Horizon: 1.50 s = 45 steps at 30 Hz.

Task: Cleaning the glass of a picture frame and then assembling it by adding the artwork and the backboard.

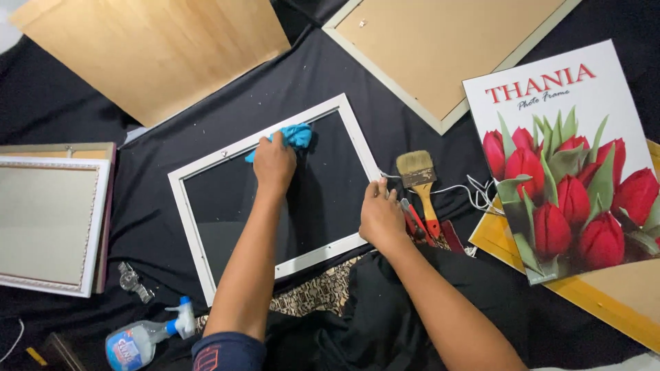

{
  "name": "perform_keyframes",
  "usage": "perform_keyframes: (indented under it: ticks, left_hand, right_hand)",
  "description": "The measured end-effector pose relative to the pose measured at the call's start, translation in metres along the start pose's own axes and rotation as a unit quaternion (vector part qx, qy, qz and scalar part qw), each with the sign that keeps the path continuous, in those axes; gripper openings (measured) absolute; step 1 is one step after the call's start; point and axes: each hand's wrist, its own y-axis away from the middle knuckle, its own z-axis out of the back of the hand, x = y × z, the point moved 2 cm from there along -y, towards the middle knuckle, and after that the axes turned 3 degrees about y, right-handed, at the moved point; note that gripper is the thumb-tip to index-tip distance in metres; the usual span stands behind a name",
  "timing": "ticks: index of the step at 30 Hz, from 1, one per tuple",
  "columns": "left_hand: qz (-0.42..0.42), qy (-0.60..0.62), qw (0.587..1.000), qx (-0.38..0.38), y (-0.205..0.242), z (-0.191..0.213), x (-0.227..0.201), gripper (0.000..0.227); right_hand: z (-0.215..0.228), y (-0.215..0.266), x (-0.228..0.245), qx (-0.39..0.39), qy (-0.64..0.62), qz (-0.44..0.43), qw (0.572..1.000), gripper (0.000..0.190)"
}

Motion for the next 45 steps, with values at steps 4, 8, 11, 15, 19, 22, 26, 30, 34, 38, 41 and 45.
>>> perform_keyframes:
  ticks: [4, 8, 11, 15, 19, 22, 26, 30, 34, 38, 41, 45]
  left_hand:
    - [0.017, 0.027, 0.998, 0.059, 0.043, 0.006, -0.014, 0.025]
    - [-0.051, 0.048, 0.986, 0.153, 0.118, 0.011, -0.046, 0.033]
    - [-0.068, 0.080, 0.978, 0.181, 0.166, 0.015, -0.063, 0.036]
    - [-0.081, 0.122, 0.967, 0.207, 0.191, 0.051, -0.087, 0.034]
    - [-0.087, 0.121, 0.951, 0.270, 0.173, 0.069, -0.091, 0.036]
    - [-0.080, 0.063, 0.941, 0.324, 0.149, 0.056, -0.091, 0.038]
    - [-0.069, 0.029, 0.960, 0.271, 0.087, 0.028, -0.095, 0.037]
    - [-0.043, 0.007, 0.986, 0.163, 0.007, -0.015, -0.094, 0.029]
    - [-0.048, -0.025, 0.998, 0.034, -0.037, -0.038, -0.095, 0.028]
    - [-0.063, -0.062, 0.996, 0.006, -0.032, -0.030, -0.104, 0.030]
    - [-0.103, -0.006, 0.994, 0.018, -0.003, -0.021, -0.100, 0.036]
    - [-0.173, 0.038, 0.983, 0.050, 0.069, -0.012, -0.097, 0.034]
  right_hand:
    - [0.002, 0.003, 0.000, -0.005, 0.000, 0.005, 1.000, 0.092]
    - [0.003, 0.007, -0.001, -0.002, 0.010, 0.008, 1.000, 0.097]
    - [-0.006, -0.003, -0.013, -0.003, -0.007, 0.006, 1.000, 0.098]
    - [-0.029, -0.028, -0.034, -0.002, -0.019, 0.016, 1.000, 0.094]
    - [-0.012, 0.000, -0.023, -0.006, -0.008, 0.020, 1.000, 0.088]
    - [0.000, 0.015, -0.014, 0.006, -0.003, 0.000, 1.000, 0.091]
    - [-0.003, 0.004, -0.012, 0.017, -0.001, 0.002, 1.000, 0.096]
    - [0.001, -0.001, -0.009, 0.047, -0.008, -0.004, 0.999, 0.097]
    - [0.014, 0.001, -0.007, 0.083, -0.012, -0.010, 0.996, 0.095]
    - [0.010, -0.006, -0.007, 0.094, -0.014, -0.007, 0.995, 0.097]
    - [0.007, -0.009, -0.009, 0.079, -0.015, -0.008, 0.997, 0.095]
    - [0.007, 0.000, -0.010, 0.038, 0.005, 0.000, 0.999, 0.087]
